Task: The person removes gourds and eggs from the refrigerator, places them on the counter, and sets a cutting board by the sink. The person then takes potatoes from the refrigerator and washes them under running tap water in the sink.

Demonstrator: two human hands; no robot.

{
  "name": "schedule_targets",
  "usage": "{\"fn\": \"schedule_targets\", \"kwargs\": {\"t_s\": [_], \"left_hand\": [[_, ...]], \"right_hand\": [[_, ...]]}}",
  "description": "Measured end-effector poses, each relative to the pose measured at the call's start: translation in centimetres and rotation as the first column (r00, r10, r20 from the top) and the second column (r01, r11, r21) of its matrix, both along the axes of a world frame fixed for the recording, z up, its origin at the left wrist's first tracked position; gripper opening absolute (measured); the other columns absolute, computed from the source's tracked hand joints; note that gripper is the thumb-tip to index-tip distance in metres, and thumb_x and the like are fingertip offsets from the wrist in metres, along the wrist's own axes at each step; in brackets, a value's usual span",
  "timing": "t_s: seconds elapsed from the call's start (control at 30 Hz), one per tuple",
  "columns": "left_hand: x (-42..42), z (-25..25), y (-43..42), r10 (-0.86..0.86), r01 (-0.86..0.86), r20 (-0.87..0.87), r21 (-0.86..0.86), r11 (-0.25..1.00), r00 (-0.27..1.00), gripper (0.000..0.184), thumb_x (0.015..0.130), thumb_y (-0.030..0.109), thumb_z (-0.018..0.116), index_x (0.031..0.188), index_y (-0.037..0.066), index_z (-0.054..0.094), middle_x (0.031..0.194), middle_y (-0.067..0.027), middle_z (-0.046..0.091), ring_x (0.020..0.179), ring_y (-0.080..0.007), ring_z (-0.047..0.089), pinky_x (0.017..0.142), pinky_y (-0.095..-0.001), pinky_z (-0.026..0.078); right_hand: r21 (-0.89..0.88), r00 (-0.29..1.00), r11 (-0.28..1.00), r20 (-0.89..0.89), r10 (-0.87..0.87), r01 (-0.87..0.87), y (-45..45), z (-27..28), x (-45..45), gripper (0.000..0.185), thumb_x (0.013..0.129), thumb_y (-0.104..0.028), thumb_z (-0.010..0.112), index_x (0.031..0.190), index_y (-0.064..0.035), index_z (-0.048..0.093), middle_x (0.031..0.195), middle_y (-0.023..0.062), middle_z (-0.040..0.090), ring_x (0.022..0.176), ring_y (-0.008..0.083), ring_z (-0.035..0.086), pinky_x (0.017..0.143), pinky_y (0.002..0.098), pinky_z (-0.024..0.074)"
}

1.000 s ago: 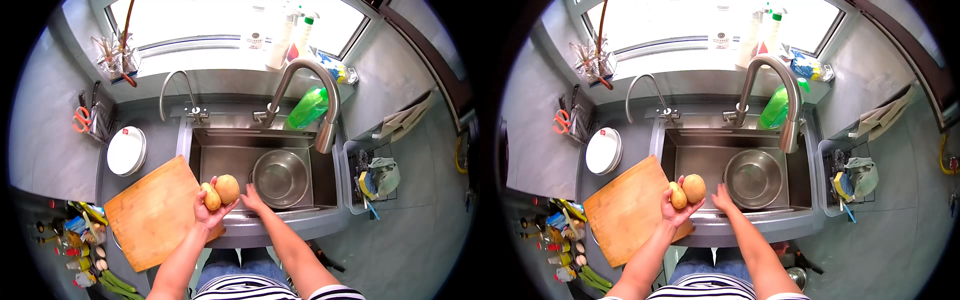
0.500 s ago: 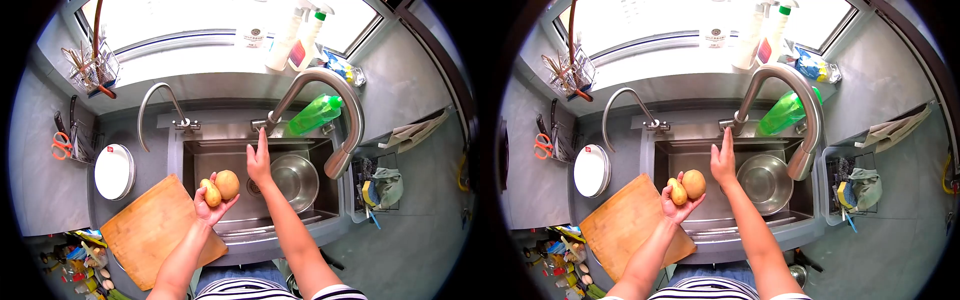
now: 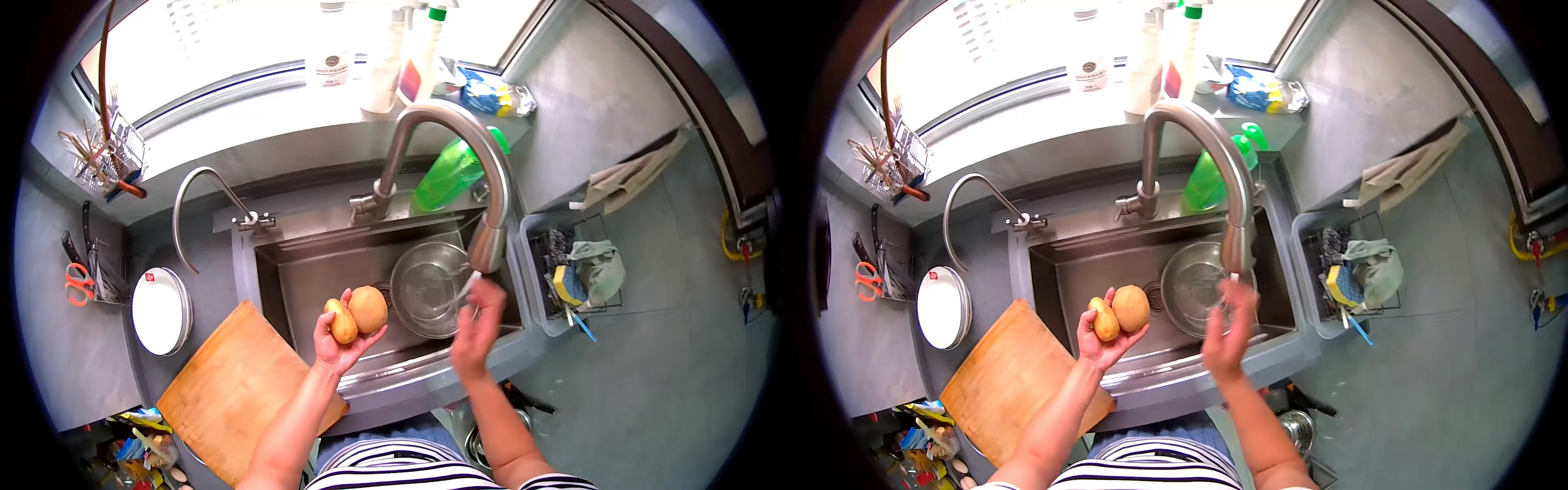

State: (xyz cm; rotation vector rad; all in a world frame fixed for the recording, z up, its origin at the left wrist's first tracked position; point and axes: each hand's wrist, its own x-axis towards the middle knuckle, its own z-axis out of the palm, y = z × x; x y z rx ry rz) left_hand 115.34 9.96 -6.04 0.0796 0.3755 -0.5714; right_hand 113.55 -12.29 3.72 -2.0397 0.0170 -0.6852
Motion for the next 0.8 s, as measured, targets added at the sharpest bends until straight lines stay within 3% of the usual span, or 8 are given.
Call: {"fn": "schedule_targets", "kwargs": {"t_s": [0.1,0.17,0.23,0.37,0.57,0.7,0.77,0.8], "left_hand": [[0.1,-0.3,-0.9,-0.055,0.055,0.054,-0.005,0.998,0.997,0.055,0.077,0.035,0.065,0.130,0.028,0.053,0.144,-0.0068,0.041,0.135,-0.0359,0.037,0.109,-0.0605,0.032],[-0.3,-0.6,-0.9,-0.055,0.054,0.039,0.022,0.998,0.998,0.055,0.077,0.033,0.064,0.130,0.027,0.052,0.144,-0.0074,0.041,0.134,-0.0365,0.038,0.108,-0.0610,0.032],[-0.4,-1.0,-0.7,-0.043,0.041,0.029,0.048,0.998,0.999,0.053,0.078,0.032,0.063,0.130,0.025,0.052,0.144,-0.0089,0.041,0.134,-0.0379,0.038,0.108,-0.0618,0.032],[-1.1,-0.9,0.3,-0.007,0.004,0.029,0.094,0.996,1.000,0.053,0.078,0.031,0.063,0.129,0.024,0.052,0.144,-0.0093,0.041,0.134,-0.0378,0.038,0.109,-0.0623,0.031],[-2.5,-2.5,1.8,0.026,-0.028,0.023,0.107,0.994,0.999,0.053,0.081,0.032,0.061,0.131,0.022,0.051,0.143,-0.0082,0.043,0.134,-0.0362,0.039,0.109,-0.0627,0.030],[-3.0,-4.7,1.5,-0.034,0.036,-0.014,0.130,0.991,0.999,0.049,0.082,0.032,0.059,0.129,0.019,0.052,0.141,-0.0093,0.045,0.131,-0.0353,0.041,0.108,-0.0610,0.032],[-3.3,-6.3,1.2,-0.101,0.107,-0.038,0.196,0.975,0.994,0.047,0.082,0.032,0.058,0.126,0.017,0.053,0.138,-0.0100,0.047,0.128,-0.0348,0.044,0.106,-0.0586,0.035],[-3.4,-7.5,1.0,-0.137,0.138,-0.025,0.297,0.945,0.990,0.039,0.087,0.032,0.059,0.121,0.015,0.055,0.126,-0.0093,0.054,0.117,-0.0289,0.052,0.099,-0.0514,0.042]], "right_hand": [[0.063,0.999,0.998,-0.042,-0.023,0.026,-2.8,5.2,2.4,0.047,0.097,-0.008,0.042,0.143,0.0023,0.036,0.140,0.0168,0.044,0.126,0.0237,0.045,0.105,0.0356,0.0334],[0.442,0.965,0.880,-0.102,0.242,-0.174,-3.6,2.5,3.7,0.049,0.098,-0.009,0.041,0.145,0.0028,0.032,0.141,0.0173,0.044,0.128,0.0252,0.044,0.108,0.0346,0.0312],[0.185,0.969,0.967,-0.140,0.201,-0.174,-2.1,2.2,2.7,0.049,0.098,-0.013,0.044,0.143,0.0041,0.036,0.143,0.0196,0.044,0.131,0.0288,0.045,0.110,0.0360,0.0308],[0.179,0.881,0.894,-0.176,0.440,-0.410,2.8,3.3,-0.4,0.052,0.093,-0.010,0.049,0.142,0.0054,0.038,0.144,0.0198,0.044,0.135,0.0301,0.042,0.112,0.0369,0.0289],[0.501,0.862,0.819,-0.245,0.443,-0.279,3.5,-2.9,0.1,0.057,0.089,-0.005,0.058,0.143,-0.0036,0.039,0.143,0.0139,0.045,0.133,0.0216,0.042,0.106,0.0355,0.0347],[0.649,0.596,0.746,-0.542,0.593,-0.152,2.7,-15.9,-0.9,0.072,0.087,-0.013,0.069,0.146,-0.0027,0.031,0.142,0.0161,0.044,0.128,0.0259,0.047,0.102,0.0384,0.0414],[0.865,0.502,0.502,-0.442,0.743,0.019,5.0,-13.0,-0.4,0.080,0.084,-0.010,0.073,0.149,-0.0048,0.026,0.132,0.0107,0.050,0.115,0.0223,0.055,0.096,0.0354,0.0463],[0.783,0.493,0.616,-0.504,0.709,-0.086,5.1,-14.5,0.1,0.080,0.083,-0.013,0.075,0.148,-0.0051,0.028,0.129,0.0106,0.052,0.113,0.0214,0.056,0.094,0.0353,0.0482]]}}
